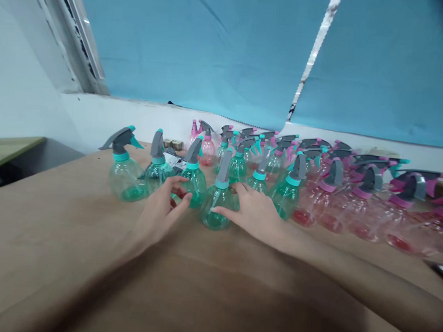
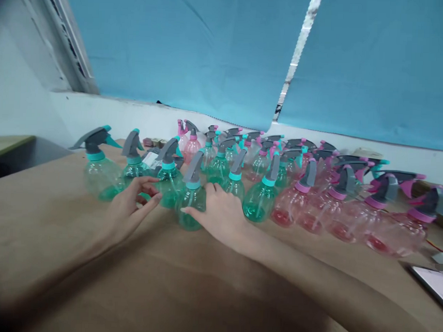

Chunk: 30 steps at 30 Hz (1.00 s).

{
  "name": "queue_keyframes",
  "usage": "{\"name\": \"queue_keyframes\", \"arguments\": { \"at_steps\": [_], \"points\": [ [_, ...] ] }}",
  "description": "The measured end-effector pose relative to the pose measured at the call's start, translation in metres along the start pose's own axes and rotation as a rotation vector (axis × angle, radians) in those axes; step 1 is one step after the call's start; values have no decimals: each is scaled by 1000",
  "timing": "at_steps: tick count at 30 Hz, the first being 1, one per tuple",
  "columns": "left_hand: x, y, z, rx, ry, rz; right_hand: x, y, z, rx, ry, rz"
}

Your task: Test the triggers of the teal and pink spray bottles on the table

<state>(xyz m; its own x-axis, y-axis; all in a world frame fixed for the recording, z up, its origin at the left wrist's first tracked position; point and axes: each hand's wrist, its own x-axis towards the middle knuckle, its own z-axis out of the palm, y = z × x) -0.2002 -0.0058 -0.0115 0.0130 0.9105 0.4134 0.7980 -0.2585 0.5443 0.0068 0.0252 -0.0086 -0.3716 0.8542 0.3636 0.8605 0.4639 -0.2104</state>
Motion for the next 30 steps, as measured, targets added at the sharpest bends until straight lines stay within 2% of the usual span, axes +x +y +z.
{"name": "queue_keyframes", "arguments": {
  "at_steps": [6, 15, 30],
  "points": [
    [-3, -11, 6, -2, -6, 20, 13, -4, 2, -149, -34, 39],
    [-14, -13, 17, 5, -152, 86, 21, -7, 0, -252, -31, 66],
    [-20, -12, 25, -31, -198, 67, 38, 3, 8, -266, -60, 114]
  ]
}}
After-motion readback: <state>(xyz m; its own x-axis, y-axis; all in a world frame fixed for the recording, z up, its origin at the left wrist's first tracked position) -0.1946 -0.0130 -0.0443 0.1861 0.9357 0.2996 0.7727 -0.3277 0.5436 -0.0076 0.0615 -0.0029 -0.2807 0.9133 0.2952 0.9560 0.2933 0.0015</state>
